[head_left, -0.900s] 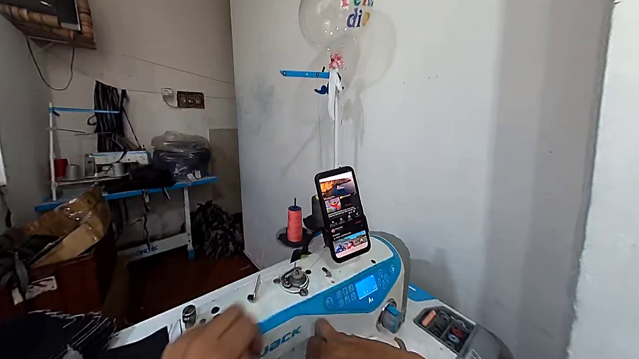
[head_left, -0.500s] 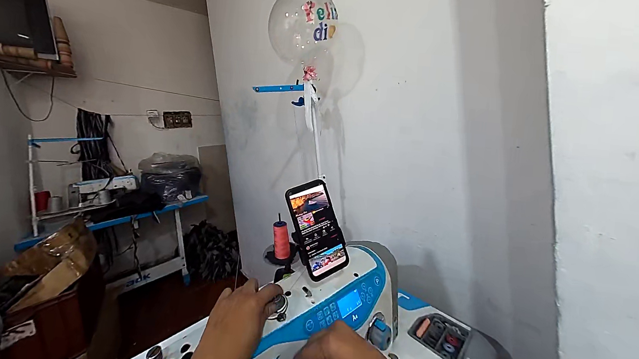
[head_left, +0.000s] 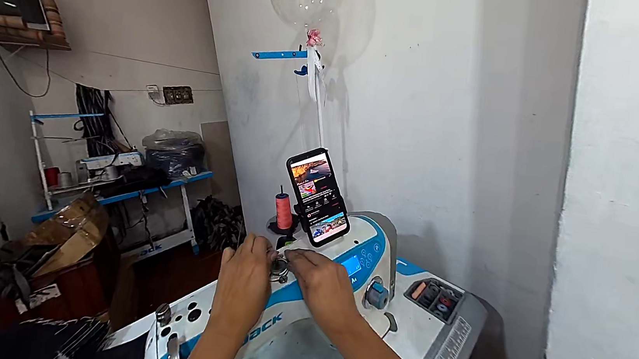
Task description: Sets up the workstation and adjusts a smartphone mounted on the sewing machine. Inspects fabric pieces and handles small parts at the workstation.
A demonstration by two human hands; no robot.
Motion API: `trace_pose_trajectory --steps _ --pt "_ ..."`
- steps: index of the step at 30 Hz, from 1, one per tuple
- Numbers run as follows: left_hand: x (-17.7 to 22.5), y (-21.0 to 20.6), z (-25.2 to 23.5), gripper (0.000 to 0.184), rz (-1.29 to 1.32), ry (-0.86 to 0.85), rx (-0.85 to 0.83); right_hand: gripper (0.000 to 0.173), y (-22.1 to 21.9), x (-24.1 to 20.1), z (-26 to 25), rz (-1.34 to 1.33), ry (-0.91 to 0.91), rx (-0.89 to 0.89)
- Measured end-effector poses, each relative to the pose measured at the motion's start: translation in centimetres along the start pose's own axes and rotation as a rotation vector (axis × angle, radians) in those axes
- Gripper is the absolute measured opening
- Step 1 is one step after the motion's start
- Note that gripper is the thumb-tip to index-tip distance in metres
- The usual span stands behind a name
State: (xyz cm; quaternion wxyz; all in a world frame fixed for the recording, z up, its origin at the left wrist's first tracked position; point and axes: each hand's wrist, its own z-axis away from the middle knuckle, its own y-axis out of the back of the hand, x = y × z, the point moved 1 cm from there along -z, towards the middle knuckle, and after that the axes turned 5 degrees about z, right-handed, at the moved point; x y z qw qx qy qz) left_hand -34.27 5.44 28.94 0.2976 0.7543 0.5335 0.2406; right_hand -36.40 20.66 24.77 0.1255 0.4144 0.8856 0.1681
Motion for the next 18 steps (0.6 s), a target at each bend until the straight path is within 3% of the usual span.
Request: trace_pose_trajectory --steps 3,9,14,18 --pt "0.0 0.2 -0.2 0.03 0.056 0.076 -0.072 0.022 -1.0 -0.4 -0.5 0.038 0.04 0.039" --pt "-0.1 0.2 -0.3 0.028 0.106 0.11 -0.063 0.023 -1.7 -0.5 -0.7 0.071 0.098 0.108" --pt "-0.1 0.5 -0.5 0.03 0.152 0.157 -0.068 0.025 -1.0 -1.2 -1.4 0.063 0.033 -0.092" --pt "-0.2 0.6 -0.6 0.031 0.156 0.183 -0.071 0.028 -1.9 -0.5 -0.8 0.134 0.174 0.024"
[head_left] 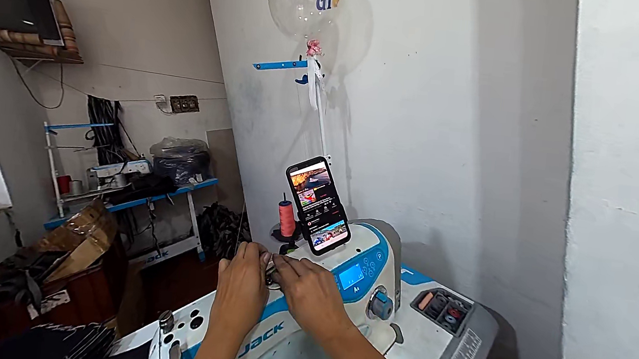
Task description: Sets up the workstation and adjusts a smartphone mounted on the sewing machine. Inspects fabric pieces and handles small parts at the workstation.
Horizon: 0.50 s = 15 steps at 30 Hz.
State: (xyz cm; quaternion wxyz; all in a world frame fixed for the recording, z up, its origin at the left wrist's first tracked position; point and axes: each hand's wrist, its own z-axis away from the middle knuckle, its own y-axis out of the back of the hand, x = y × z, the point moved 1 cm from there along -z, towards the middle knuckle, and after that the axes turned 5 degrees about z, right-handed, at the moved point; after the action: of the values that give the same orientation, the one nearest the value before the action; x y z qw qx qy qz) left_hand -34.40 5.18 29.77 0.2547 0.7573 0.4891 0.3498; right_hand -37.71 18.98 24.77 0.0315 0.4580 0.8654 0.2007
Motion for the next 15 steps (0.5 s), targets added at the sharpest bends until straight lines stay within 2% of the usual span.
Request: trace_pose_trajectory --steps 3,7,10,13,15 --pt "-0.1 0.1 0.1 0.033 0.028 0.026 0.004 0.048 0.4 0.1 0.7 -0.021 0.048 -0.037" --pt "0.2 0.8 -0.1 0.034 0.065 0.149 -0.044 0.049 0.4 0.2 1.2 0.021 0.09 -0.06" --pt "0.2 0.6 0.0 0.034 0.055 0.124 -0.016 0.058 1.2 -0.5 1.2 0.059 0.079 -0.156" --pt "0.2 0.3 0.0 0.031 -0.009 0.041 0.023 0.061 2.8 -1.2 0.7 0.028 0.016 -0.395" --pt "0.4 -0.2 0.3 0.028 -0.085 -0.085 0.103 0.053 4.5 -0.8 0.1 -0.233 -0.136 -0.613"
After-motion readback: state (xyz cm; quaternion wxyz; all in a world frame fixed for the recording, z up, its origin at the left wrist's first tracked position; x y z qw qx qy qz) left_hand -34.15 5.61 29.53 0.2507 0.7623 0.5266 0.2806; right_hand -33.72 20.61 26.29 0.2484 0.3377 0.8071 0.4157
